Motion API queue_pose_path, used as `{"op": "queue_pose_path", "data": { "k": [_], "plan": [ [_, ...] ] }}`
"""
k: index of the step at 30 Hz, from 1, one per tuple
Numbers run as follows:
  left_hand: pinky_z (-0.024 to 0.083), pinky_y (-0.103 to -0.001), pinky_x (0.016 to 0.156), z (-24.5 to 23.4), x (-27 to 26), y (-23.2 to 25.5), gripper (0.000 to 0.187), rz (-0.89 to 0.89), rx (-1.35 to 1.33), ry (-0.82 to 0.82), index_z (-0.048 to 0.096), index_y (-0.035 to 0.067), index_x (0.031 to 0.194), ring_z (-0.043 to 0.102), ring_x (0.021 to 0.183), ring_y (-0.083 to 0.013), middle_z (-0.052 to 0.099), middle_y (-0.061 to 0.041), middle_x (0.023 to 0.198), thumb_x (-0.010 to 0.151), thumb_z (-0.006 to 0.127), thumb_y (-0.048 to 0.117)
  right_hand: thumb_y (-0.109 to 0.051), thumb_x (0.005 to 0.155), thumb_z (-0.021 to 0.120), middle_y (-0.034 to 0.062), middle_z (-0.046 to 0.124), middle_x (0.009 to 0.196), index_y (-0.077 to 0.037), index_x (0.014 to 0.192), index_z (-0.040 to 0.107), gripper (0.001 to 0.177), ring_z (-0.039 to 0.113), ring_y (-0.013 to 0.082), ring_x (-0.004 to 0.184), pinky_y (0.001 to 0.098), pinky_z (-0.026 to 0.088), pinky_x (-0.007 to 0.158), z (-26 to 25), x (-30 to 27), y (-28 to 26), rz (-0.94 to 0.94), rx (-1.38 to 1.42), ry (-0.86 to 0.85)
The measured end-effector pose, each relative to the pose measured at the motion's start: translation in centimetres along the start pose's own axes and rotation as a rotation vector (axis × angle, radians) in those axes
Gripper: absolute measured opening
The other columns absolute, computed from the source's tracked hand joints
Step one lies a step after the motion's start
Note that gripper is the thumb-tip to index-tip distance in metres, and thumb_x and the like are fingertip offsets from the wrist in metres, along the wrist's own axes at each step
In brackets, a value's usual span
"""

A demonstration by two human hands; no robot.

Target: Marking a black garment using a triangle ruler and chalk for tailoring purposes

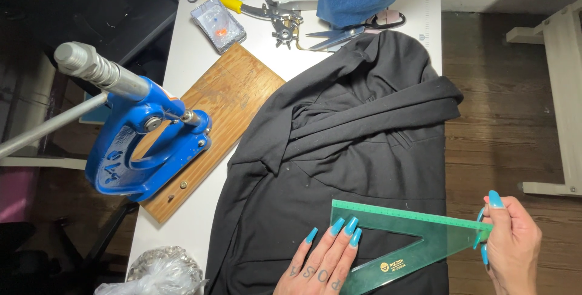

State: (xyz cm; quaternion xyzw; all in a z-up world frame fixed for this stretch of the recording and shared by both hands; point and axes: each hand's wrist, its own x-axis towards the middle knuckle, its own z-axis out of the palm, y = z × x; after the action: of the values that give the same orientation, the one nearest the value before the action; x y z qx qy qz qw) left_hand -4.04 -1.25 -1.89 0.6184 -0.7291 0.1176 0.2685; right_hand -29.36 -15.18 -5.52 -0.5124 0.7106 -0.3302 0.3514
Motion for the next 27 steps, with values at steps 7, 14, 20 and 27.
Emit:
{"op": "queue_pose_path", "data": {
  "k": [7, 14, 20, 27],
  "plan": [
    [0.042, -0.028, 0.085, 0.1, 0.0, 0.0, 0.021, 0.003, 0.012, 0.039, 0.056, 0.014, 0.107, 0.055, 0.108, -0.0113, 0.057, 0.001, 0.117, 0.092, 0.041, 0.016, -0.021, 0.101, 0.049, 0.0030, 0.051, 0.074, -0.005, 0.074, 0.051, 0.031, 0.041, 0.0092, 0.061, 0.0231, 0.030, 0.049, -0.1, -0.4, -0.3, 0.016, -0.033, 0.022],
    [0.042, -0.031, 0.087, -0.3, -0.1, 0.0, 0.028, -0.027, -0.091, -0.021, 0.056, 0.011, 0.110, 0.052, 0.112, -0.0157, 0.054, -0.003, 0.121, 0.092, 0.035, 0.012, -0.022, 0.100, 0.048, 0.0027, 0.047, 0.068, -0.005, 0.075, 0.051, 0.030, 0.037, 0.0091, 0.056, 0.0232, 0.028, 0.046, 0.1, -0.5, -1.2, 0.044, -0.026, -0.010],
    [0.041, -0.032, 0.087, -0.3, -0.4, 0.0, 0.029, -0.031, -0.118, -0.049, 0.055, 0.010, 0.112, 0.050, 0.114, -0.0167, 0.053, -0.004, 0.123, 0.093, 0.034, 0.012, -0.022, 0.099, 0.049, 0.0053, 0.048, 0.067, -0.005, 0.071, 0.048, 0.033, 0.036, 0.0114, 0.048, 0.0253, 0.029, 0.040, 0.1, -0.5, -0.8, 0.042, 0.013, -0.002],
    [0.039, -0.031, 0.089, -0.1, -0.6, 0.0, 0.027, -0.042, -0.118, -0.042, 0.055, 0.011, 0.112, 0.050, 0.115, -0.0157, 0.052, -0.003, 0.123, 0.093, 0.037, 0.013, -0.022, 0.099, 0.049, 0.0037, 0.046, 0.064, -0.005, 0.072, 0.050, 0.032, 0.036, 0.0111, 0.049, 0.0254, 0.030, 0.041, 0.1, -0.4, -0.8, 0.041, -0.024, 0.001]
  ]
}}
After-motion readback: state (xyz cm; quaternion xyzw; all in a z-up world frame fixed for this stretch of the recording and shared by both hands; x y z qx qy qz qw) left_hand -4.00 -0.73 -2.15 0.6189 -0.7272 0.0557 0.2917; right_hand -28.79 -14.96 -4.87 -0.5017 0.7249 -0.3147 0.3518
